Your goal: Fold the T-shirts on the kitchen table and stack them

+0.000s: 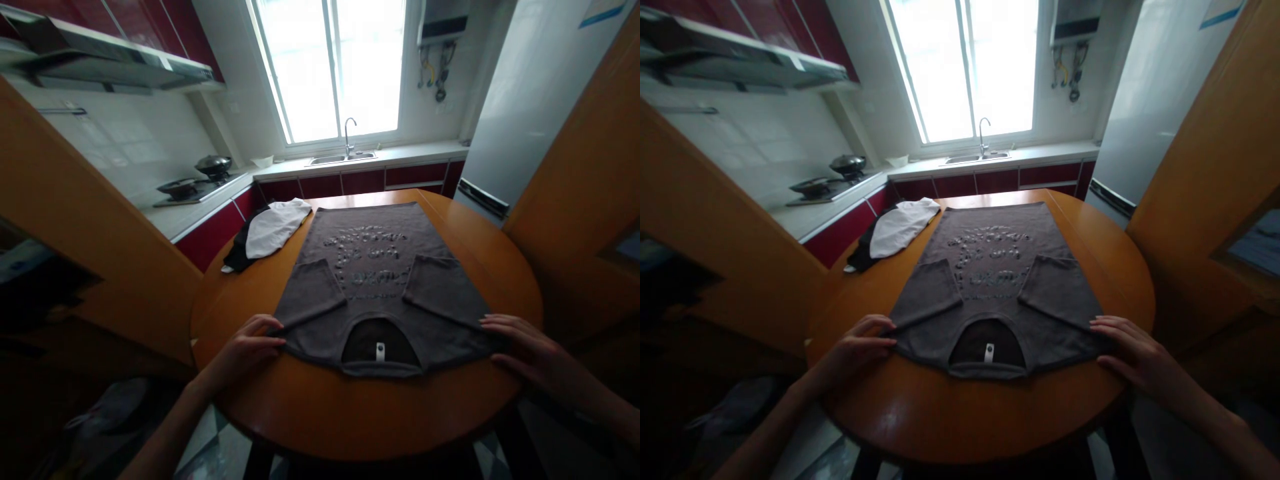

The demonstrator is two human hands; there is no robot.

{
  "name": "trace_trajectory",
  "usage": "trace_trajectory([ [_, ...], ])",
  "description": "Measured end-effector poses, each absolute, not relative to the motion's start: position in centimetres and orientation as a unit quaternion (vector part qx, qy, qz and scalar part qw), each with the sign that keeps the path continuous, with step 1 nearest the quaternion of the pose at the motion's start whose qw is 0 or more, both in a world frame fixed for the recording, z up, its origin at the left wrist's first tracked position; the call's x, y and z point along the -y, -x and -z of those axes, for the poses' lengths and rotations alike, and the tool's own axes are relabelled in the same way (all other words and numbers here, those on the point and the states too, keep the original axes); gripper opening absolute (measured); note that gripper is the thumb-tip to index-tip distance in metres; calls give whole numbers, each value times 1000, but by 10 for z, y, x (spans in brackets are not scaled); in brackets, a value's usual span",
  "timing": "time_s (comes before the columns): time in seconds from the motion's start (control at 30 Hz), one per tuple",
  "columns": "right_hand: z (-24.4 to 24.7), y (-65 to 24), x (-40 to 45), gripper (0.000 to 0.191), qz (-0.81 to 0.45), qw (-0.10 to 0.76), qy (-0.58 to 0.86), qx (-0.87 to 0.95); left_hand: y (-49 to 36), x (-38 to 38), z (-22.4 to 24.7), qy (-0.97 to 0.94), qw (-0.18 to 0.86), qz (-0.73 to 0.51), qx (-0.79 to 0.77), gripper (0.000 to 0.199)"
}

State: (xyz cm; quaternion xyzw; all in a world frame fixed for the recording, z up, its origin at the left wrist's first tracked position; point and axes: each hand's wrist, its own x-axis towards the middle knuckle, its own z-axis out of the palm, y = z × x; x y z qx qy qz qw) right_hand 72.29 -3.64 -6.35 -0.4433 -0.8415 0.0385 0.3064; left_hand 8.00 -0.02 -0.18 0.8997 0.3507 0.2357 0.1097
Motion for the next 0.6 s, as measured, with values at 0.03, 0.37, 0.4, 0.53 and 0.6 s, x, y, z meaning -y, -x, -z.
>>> trace_trajectory([
  [0.03, 66, -724, 36, 44, -41, 315, 444, 838, -81, 0, 3, -899, 113, -238, -350, 20],
  [0.37, 50, -716, 36, 14, -33, 307, 412, 857, -88, -4, 0, -917, 86, -229, -315, 25],
  [0.4, 47, -715, 36, 15, -36, 303, 410, 859, -86, -4, 1, -919, 79, -229, -312, 27],
  [0.53, 38, -714, 38, 21, -29, 290, 413, 863, -74, -5, 1, -927, 34, -211, -308, 33],
  [0.6, 33, -714, 40, 22, -13, 269, 409, 872, -70, -7, -1, -937, 14, -185, -296, 37],
])
